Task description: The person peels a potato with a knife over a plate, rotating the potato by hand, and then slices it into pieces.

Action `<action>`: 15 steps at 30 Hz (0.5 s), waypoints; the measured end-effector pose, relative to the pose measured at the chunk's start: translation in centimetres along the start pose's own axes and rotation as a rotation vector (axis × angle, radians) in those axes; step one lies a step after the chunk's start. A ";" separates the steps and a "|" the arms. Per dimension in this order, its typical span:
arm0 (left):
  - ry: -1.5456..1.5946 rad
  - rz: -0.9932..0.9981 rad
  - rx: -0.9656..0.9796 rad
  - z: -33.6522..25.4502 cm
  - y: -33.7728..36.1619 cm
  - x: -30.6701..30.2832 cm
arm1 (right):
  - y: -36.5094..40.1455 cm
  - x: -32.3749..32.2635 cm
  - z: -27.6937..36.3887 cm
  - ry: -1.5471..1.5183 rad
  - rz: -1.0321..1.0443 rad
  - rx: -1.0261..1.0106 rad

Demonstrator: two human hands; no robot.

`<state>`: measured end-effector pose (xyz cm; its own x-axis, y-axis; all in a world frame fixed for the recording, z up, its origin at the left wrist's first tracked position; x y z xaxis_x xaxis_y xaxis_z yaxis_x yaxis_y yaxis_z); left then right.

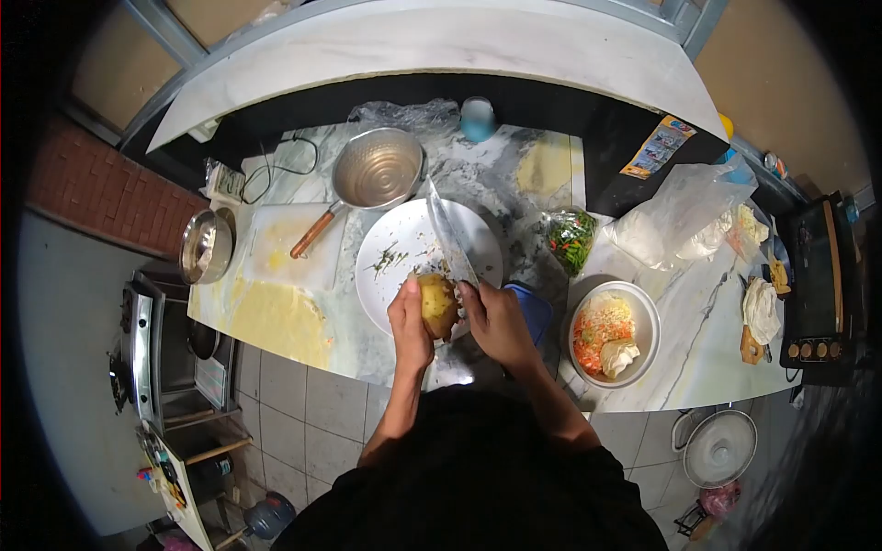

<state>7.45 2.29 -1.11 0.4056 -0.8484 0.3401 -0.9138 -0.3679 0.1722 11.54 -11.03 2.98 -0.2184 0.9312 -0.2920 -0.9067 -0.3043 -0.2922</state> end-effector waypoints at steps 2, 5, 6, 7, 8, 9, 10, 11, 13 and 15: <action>-0.089 -0.015 0.012 0.5 -0.5 -0.4 | 0.0 -0.2 0.9 0.056 0.056 0.013; -0.172 -0.035 0.004 1.1 -0.6 -1.3 | 0.4 0.4 2.1 0.146 0.101 -0.044; -0.148 -0.032 -0.025 0.9 -0.3 -1.1 | 0.4 0.5 2.2 0.182 0.109 -0.062; -0.124 -0.030 -0.056 1.0 -0.1 -1.1 | 0.5 0.6 2.3 0.218 0.118 -0.078; -0.191 0.028 -0.045 0.7 0.0 -0.7 | 0.4 0.6 2.3 0.217 0.121 -0.075; -0.191 0.024 -0.046 1.0 -0.1 -0.9 | 0.1 0.5 2.0 0.249 0.139 -0.044; -0.200 -0.013 -0.055 1.5 -0.2 -1.4 | -0.1 0.6 1.8 0.281 0.157 -0.017; -0.210 -0.048 -0.065 1.8 -0.4 -1.7 | 0.0 0.7 1.8 0.279 0.160 -0.019; -0.170 -0.081 -0.060 1.6 -0.3 -1.5 | 0.4 1.0 2.5 0.301 0.176 -0.088; -0.196 -0.044 -0.054 1.2 -0.3 -1.1 | 0.0 0.6 2.2 0.326 0.163 -0.071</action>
<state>7.21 2.87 -2.67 0.4284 -0.8918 0.1456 -0.8907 -0.3897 0.2340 10.61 -10.02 4.78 -0.2213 0.7594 -0.6118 -0.8396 -0.4675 -0.2766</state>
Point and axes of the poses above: each hand's wrist, its own y-axis away from the middle knuckle, its own x-axis out of the palm, z = x × y, the point moved 9 cm from there along -y, towards the middle knuckle
